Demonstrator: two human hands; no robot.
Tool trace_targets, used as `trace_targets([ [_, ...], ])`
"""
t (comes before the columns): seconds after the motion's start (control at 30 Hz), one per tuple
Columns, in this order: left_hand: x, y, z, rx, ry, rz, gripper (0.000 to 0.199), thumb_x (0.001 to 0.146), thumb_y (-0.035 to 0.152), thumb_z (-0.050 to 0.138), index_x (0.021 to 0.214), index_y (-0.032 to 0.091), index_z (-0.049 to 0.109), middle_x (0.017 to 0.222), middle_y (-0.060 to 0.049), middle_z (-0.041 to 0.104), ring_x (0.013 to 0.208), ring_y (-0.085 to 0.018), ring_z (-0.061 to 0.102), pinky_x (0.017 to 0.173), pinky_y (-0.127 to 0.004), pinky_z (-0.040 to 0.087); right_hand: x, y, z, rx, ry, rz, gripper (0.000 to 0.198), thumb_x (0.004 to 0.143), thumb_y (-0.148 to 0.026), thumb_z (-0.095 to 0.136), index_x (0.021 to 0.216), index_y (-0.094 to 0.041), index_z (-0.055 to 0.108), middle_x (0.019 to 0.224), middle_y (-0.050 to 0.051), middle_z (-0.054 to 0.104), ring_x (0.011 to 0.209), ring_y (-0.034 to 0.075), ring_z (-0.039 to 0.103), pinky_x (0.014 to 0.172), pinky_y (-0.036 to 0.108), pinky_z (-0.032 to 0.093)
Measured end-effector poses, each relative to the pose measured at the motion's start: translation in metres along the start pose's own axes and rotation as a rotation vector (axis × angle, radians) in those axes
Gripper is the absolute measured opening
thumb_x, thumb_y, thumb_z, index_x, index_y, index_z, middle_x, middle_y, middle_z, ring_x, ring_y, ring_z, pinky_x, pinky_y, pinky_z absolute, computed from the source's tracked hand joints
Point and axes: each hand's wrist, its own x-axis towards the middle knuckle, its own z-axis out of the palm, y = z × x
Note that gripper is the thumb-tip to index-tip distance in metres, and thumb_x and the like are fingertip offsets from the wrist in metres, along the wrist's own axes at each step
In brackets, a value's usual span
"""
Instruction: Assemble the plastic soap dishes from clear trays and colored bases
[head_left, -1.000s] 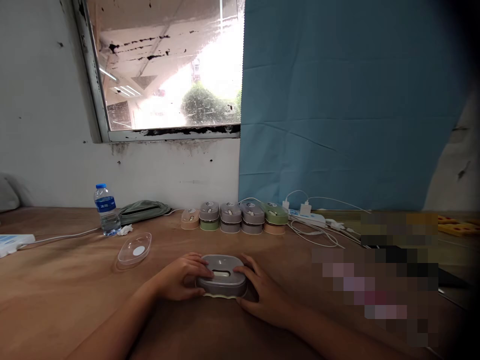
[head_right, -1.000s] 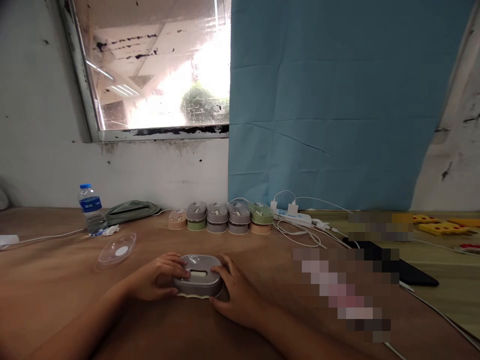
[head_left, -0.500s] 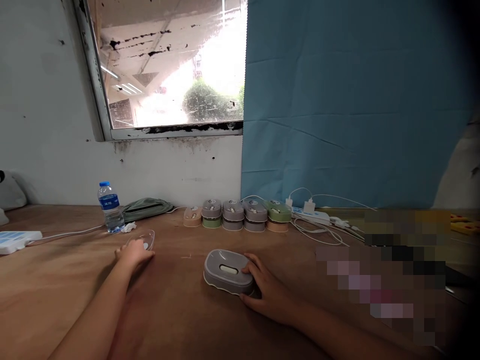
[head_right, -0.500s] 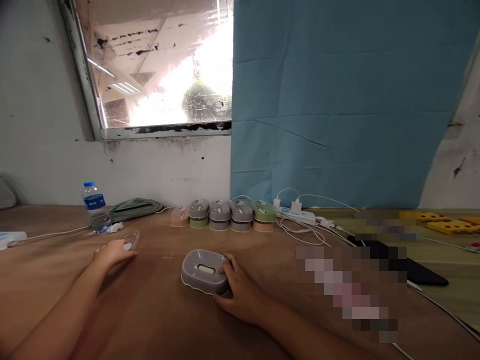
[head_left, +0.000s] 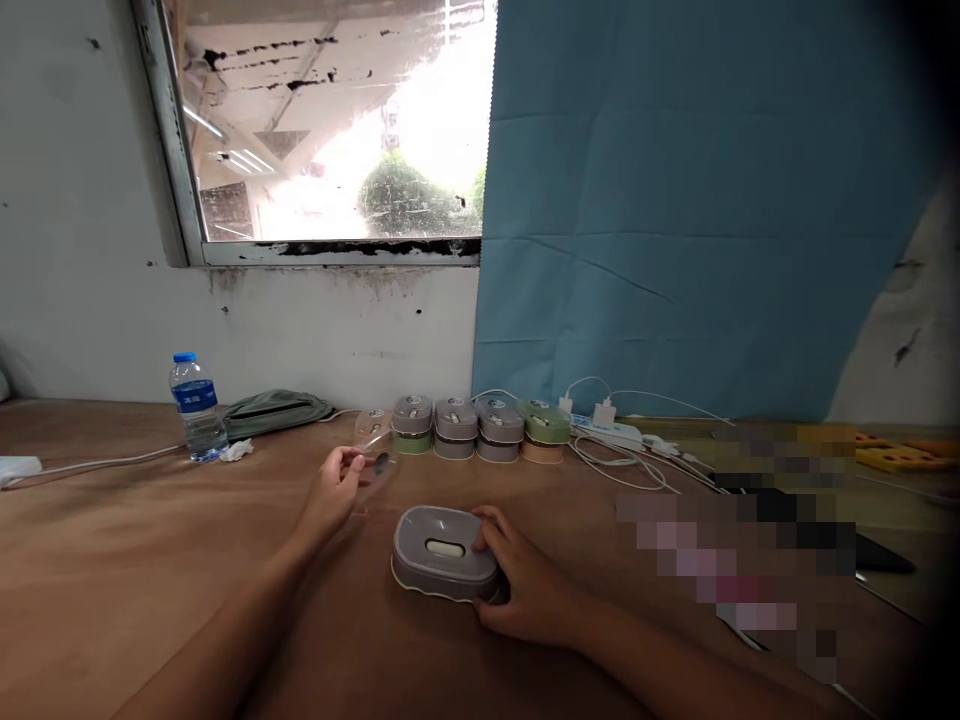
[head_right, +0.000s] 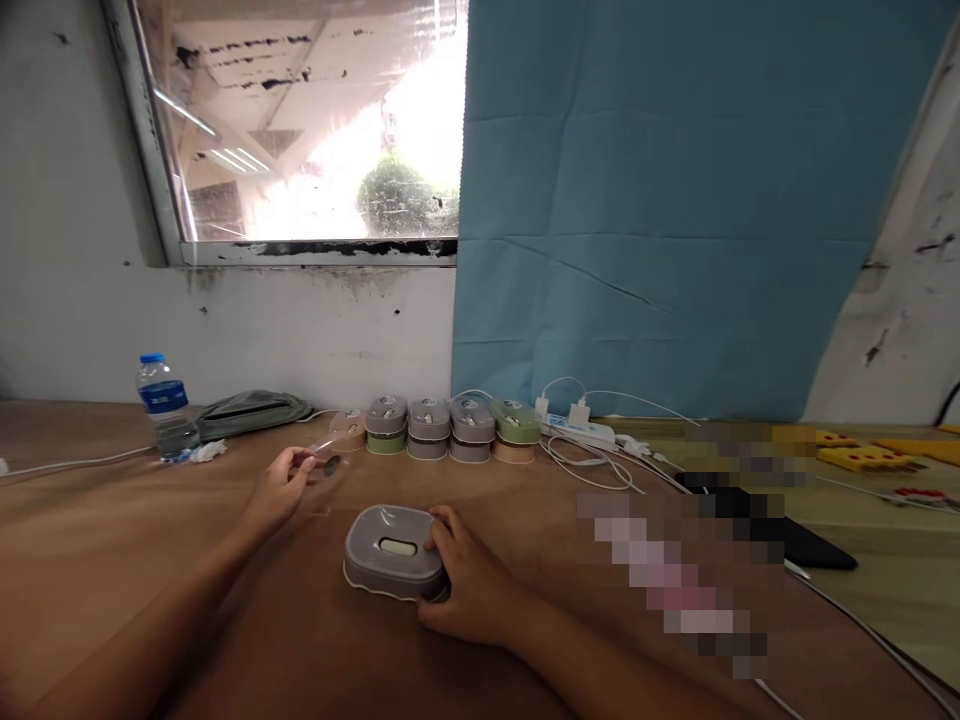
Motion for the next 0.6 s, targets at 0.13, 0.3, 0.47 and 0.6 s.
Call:
trace_targets([
  [0.13,-0.015,0.021,0.02,-0.657,-0.101,-0.168,0.026,0.077,0.039,0.047,0.089,0.017,0.045,0.099,-0.007,0.06,0.06,-0.015,0.063,0.063,-0.03,0.049,-0.001,-0.002,-0.001,-0.005,0.002,-0.017,0.036,0.057,-0.019,0.058,0.09,-0.019,0.045,0.119,0.008,0.034,0.103,0.021,0.045,0.084,0.029,0.04],
  [0.3,-0.024,0.019,0.026,-0.987,-0.198,-0.266,0.019,0.077,0.03,0.051,0.088,0.015,0.048,0.084,-0.003,0.062,0.054,-0.013,0.062,0.06,-0.03,0.051,-0.001,-0.001,0.001,0.024,0.011,0.021,0.037,0.058,-0.026,0.061,0.091,-0.019,0.045,0.121,0.008,0.033,0.107,0.023,0.042,0.087,0.03,0.038],
  [0.47,-0.028,0.009,0.03,-1.055,-0.349,-0.234,0.018,0.075,0.03,0.054,0.084,0.015,0.049,0.079,-0.001,0.062,0.057,-0.014,0.062,0.062,-0.03,0.05,-0.001,0.0,0.004,0.069,0.039,0.047,0.034,0.06,-0.026,0.061,0.09,-0.02,0.046,0.117,0.006,0.036,0.105,0.021,0.042,0.085,0.03,0.039],
  [0.6,-0.035,0.012,0.029,-1.068,-0.453,-0.164,0.017,0.075,0.03,0.054,0.08,0.016,0.047,0.089,-0.003,0.06,0.073,-0.018,0.063,0.07,-0.034,0.048,-0.001,0.0,0.003,0.08,0.077,0.043,0.033,0.06,-0.023,0.06,0.089,-0.02,0.046,0.117,0.006,0.037,0.108,0.023,0.04,0.087,0.031,0.037],
])
